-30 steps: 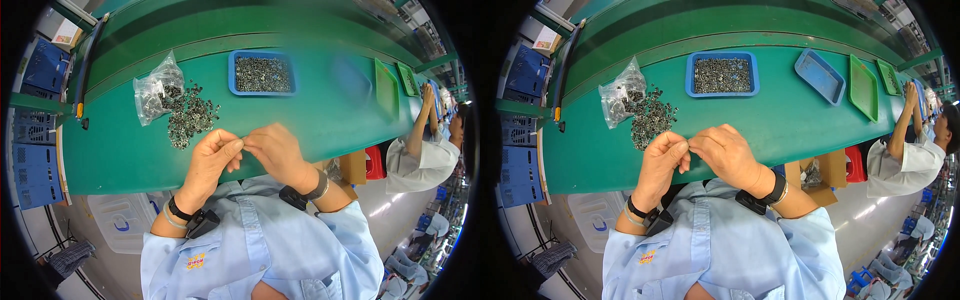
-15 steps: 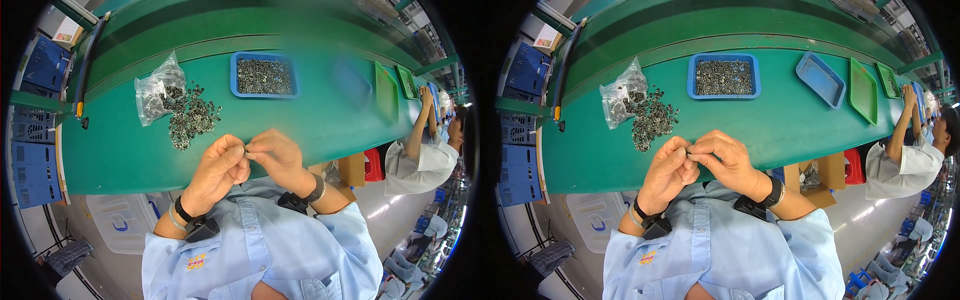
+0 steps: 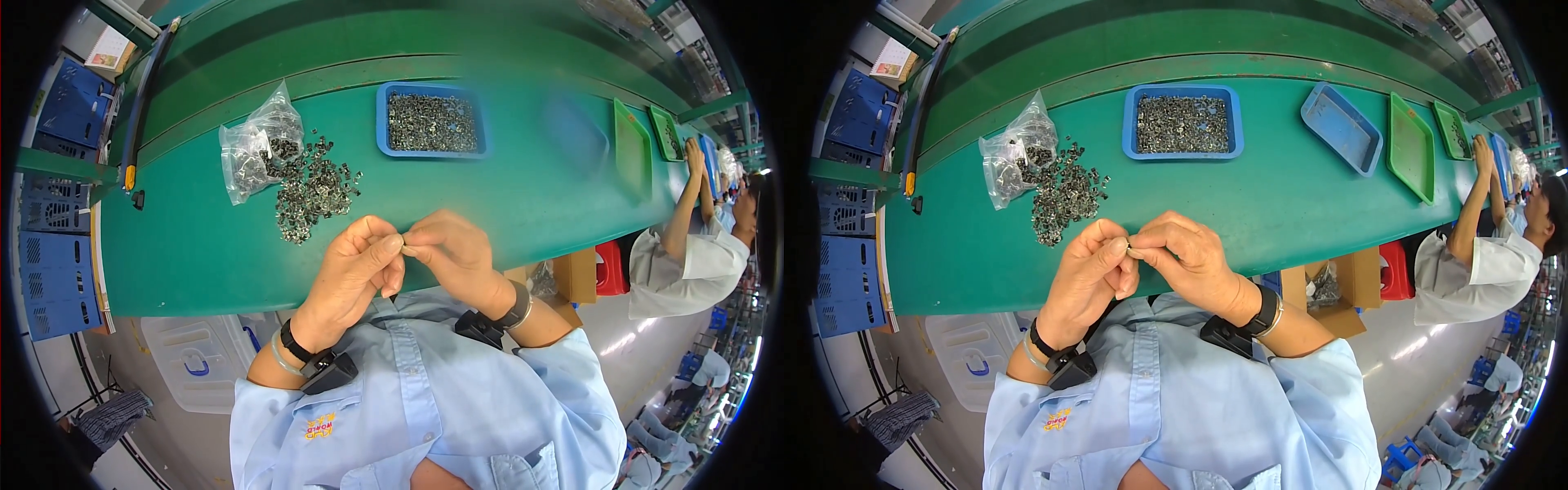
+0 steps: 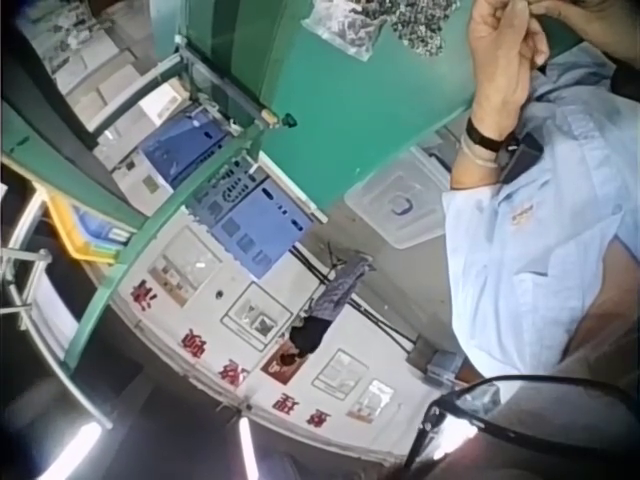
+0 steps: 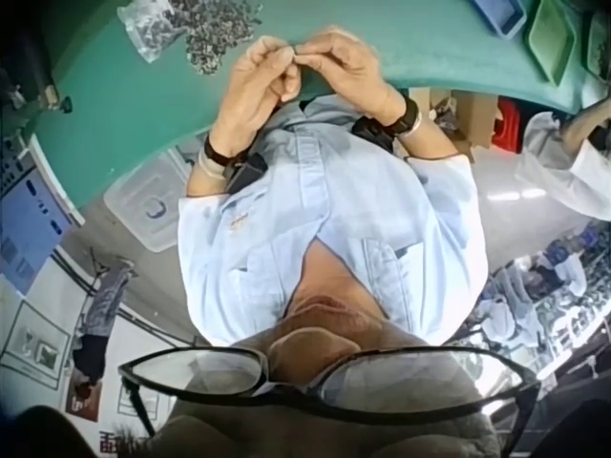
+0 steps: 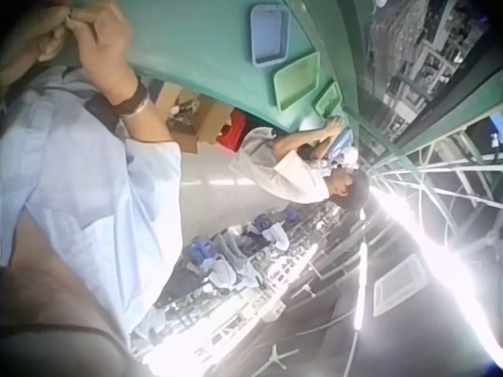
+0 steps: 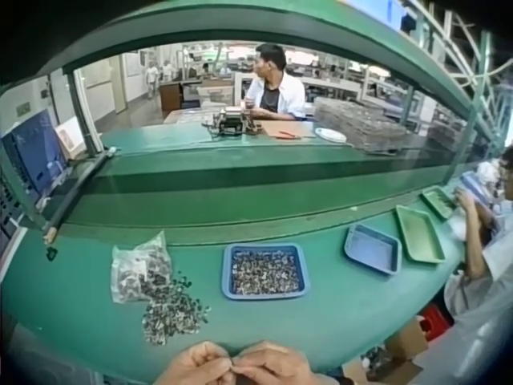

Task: The person picks up a small metal component from a blue tray and joins it with another piece from a pile on the table by hand. After joining the two parts together, the person places the assembled unit into a green tray.

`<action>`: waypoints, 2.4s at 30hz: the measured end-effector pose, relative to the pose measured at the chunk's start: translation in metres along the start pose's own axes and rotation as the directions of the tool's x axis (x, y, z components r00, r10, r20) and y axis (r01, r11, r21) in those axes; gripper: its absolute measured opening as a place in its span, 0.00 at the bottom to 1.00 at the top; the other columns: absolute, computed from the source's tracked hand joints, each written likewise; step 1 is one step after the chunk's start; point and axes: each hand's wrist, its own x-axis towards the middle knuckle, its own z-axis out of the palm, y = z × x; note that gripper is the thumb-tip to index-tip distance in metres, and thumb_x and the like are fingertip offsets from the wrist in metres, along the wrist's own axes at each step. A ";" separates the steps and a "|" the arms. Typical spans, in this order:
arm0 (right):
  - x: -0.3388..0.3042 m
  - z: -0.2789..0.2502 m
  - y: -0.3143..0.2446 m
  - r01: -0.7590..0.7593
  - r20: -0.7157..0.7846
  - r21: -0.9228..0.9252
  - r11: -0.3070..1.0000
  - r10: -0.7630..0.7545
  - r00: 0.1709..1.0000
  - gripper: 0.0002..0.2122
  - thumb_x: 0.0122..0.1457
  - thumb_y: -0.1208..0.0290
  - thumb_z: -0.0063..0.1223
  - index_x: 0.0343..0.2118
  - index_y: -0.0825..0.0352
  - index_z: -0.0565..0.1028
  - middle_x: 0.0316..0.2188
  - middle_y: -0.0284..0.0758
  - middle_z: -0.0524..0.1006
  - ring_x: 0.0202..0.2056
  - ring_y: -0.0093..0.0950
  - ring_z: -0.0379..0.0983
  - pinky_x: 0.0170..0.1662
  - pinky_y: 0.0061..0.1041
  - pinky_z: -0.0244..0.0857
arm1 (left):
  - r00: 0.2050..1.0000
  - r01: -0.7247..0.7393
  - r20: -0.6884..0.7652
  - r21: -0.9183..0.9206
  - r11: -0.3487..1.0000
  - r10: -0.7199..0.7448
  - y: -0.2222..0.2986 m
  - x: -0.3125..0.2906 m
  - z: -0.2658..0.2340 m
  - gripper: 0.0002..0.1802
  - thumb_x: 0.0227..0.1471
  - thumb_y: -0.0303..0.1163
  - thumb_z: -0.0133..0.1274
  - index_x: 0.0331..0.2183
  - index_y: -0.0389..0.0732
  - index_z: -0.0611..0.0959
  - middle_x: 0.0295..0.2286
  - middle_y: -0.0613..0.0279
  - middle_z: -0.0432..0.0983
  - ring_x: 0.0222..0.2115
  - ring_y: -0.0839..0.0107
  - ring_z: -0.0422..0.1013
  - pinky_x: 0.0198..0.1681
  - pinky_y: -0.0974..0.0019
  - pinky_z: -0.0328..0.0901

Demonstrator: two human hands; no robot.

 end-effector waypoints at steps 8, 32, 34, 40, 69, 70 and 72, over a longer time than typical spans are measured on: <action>-0.001 -0.002 -0.001 -0.132 -0.019 0.105 0.986 0.135 0.991 0.05 0.50 0.77 0.60 0.30 0.65 0.76 0.28 0.33 0.76 0.30 0.26 0.73 0.33 0.23 0.67 | 1.000 0.008 0.005 -0.070 0.998 -0.007 0.000 0.000 0.007 0.08 0.59 0.34 0.47 0.34 0.39 0.72 0.21 0.64 0.71 0.18 0.77 0.66 0.20 0.73 0.60; 0.037 -0.008 0.000 -0.131 0.148 0.218 0.967 0.100 0.984 0.05 0.49 0.83 0.58 0.29 0.68 0.77 0.29 0.32 0.74 0.32 0.25 0.69 0.36 0.23 0.65 | 0.997 0.003 0.071 -0.208 0.978 0.011 0.006 0.001 -0.005 0.12 0.61 0.39 0.44 0.35 0.39 0.71 0.20 0.62 0.70 0.17 0.75 0.64 0.18 0.72 0.58; 0.035 -0.003 0.000 -0.135 0.150 0.226 0.965 0.103 0.983 0.05 0.49 0.83 0.58 0.29 0.68 0.77 0.29 0.32 0.74 0.32 0.25 0.69 0.36 0.23 0.65 | 0.997 0.004 0.074 -0.232 0.973 0.014 0.005 0.000 -0.006 0.13 0.61 0.39 0.44 0.33 0.39 0.71 0.20 0.61 0.70 0.16 0.74 0.64 0.18 0.71 0.57; 0.029 -0.002 -0.004 -0.188 0.157 0.294 0.937 0.147 0.977 0.04 0.50 0.82 0.57 0.29 0.68 0.77 0.29 0.32 0.73 0.32 0.23 0.69 0.34 0.21 0.66 | 0.989 0.050 0.151 -0.283 0.958 -0.007 0.002 0.001 -0.008 0.13 0.61 0.39 0.44 0.31 0.40 0.70 0.19 0.61 0.70 0.15 0.73 0.64 0.17 0.71 0.57; 0.010 0.004 0.006 -0.196 0.081 0.277 0.941 0.180 0.980 0.04 0.52 0.78 0.58 0.31 0.65 0.77 0.28 0.30 0.75 0.31 0.22 0.72 0.34 0.21 0.68 | 0.998 0.038 0.050 -0.209 0.977 -0.028 -0.006 -0.001 -0.002 0.12 0.60 0.38 0.46 0.29 0.41 0.72 0.18 0.66 0.68 0.14 0.78 0.61 0.16 0.73 0.56; 0.010 0.004 0.005 -0.185 0.080 0.242 0.952 0.170 0.982 0.04 0.52 0.78 0.58 0.31 0.65 0.77 0.28 0.30 0.75 0.31 0.23 0.72 0.34 0.21 0.68 | 0.999 0.026 0.040 -0.179 0.984 -0.019 -0.006 -0.002 -0.001 0.12 0.60 0.39 0.46 0.30 0.41 0.72 0.18 0.67 0.68 0.14 0.78 0.62 0.17 0.74 0.56; 0.009 0.005 0.005 -0.163 0.081 0.173 0.971 0.150 0.985 0.04 0.51 0.78 0.59 0.31 0.65 0.76 0.27 0.31 0.75 0.31 0.23 0.72 0.33 0.22 0.68 | 1.000 0.014 0.030 -0.149 0.989 -0.009 -0.005 -0.003 -0.001 0.12 0.60 0.39 0.45 0.30 0.41 0.72 0.19 0.67 0.69 0.15 0.79 0.62 0.17 0.74 0.56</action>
